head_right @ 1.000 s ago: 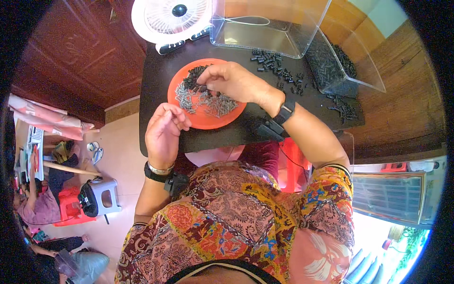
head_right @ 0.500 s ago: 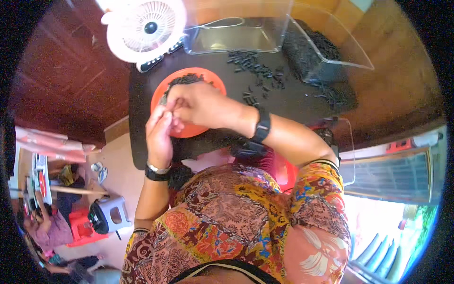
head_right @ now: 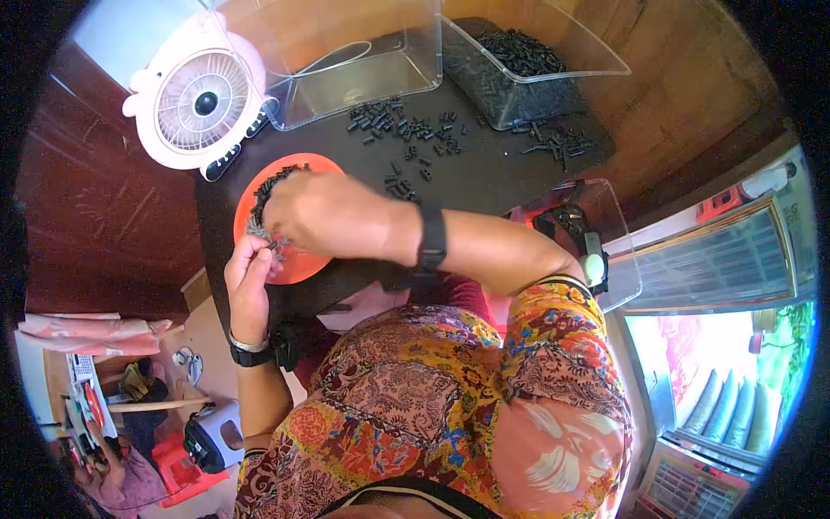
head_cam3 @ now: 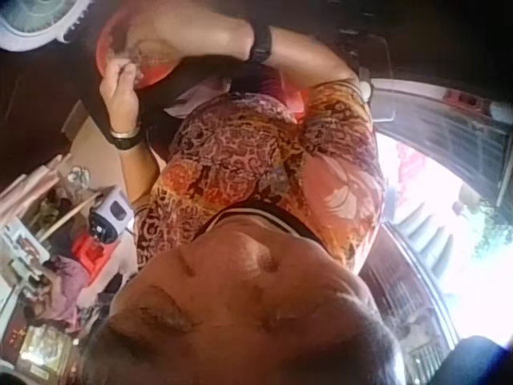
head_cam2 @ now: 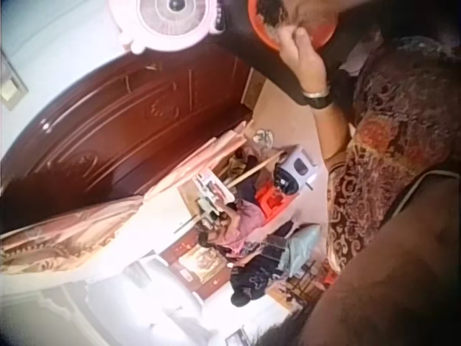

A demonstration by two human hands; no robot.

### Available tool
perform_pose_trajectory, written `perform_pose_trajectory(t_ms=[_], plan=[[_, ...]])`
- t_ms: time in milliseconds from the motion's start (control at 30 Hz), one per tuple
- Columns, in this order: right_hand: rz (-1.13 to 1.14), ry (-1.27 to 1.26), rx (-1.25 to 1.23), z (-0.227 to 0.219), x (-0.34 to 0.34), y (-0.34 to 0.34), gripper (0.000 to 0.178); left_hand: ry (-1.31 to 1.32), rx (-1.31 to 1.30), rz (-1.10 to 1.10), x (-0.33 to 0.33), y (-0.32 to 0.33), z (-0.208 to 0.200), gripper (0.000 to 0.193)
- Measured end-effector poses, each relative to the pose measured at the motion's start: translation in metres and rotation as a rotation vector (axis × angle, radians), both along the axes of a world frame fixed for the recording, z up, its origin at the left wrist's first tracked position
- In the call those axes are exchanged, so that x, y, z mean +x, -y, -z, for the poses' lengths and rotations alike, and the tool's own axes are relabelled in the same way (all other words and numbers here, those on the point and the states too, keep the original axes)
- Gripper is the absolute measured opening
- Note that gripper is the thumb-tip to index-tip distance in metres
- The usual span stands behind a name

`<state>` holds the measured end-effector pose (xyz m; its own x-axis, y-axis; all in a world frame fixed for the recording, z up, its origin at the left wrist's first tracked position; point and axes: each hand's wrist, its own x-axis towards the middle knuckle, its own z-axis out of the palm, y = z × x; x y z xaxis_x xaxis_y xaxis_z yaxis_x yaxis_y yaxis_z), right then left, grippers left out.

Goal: The person assembles small components by picking up plastic pieces and metal pieces from a plate and connecting them together by hand.

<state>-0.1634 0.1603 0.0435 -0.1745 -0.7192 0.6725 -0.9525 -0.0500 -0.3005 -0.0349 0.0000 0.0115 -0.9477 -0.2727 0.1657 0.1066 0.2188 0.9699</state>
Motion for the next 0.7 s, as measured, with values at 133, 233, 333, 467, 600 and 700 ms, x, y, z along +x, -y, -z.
perform_pose_trajectory(t_ms=[133, 233, 333, 467, 600, 700], plan=[[0.348, -0.063, 0.141, -0.004, -0.073, -0.042, 0.012, 0.027, -0.225, -0.105, -0.003, 0.008, 0.003, 0.016], [0.509, -0.01, 0.338, 0.007, -0.131, -0.077, 0.015, 0.013, -0.323, -0.166, -0.012, 0.007, -0.004, 0.017], [0.407, 0.018, 0.419, 0.015, -0.14, -0.074, 0.015, 0.004, -0.365, -0.217, -0.018, 0.007, -0.005, 0.017], [0.298, -0.101, 0.52, 0.029, -0.14, -0.047, 0.013, -0.035, -0.18, -0.146, -0.013, -0.003, -0.009, 0.016], [0.373, -0.241, 0.65, 0.04, -0.141, -0.031, 0.015, -0.031, -0.044, -0.054, -0.006, -0.009, -0.009, 0.015], [0.344, -0.243, 0.515, 0.04, -0.141, -0.031, 0.016, -0.004, -0.003, -0.011, -0.003, -0.012, -0.008, 0.015]])
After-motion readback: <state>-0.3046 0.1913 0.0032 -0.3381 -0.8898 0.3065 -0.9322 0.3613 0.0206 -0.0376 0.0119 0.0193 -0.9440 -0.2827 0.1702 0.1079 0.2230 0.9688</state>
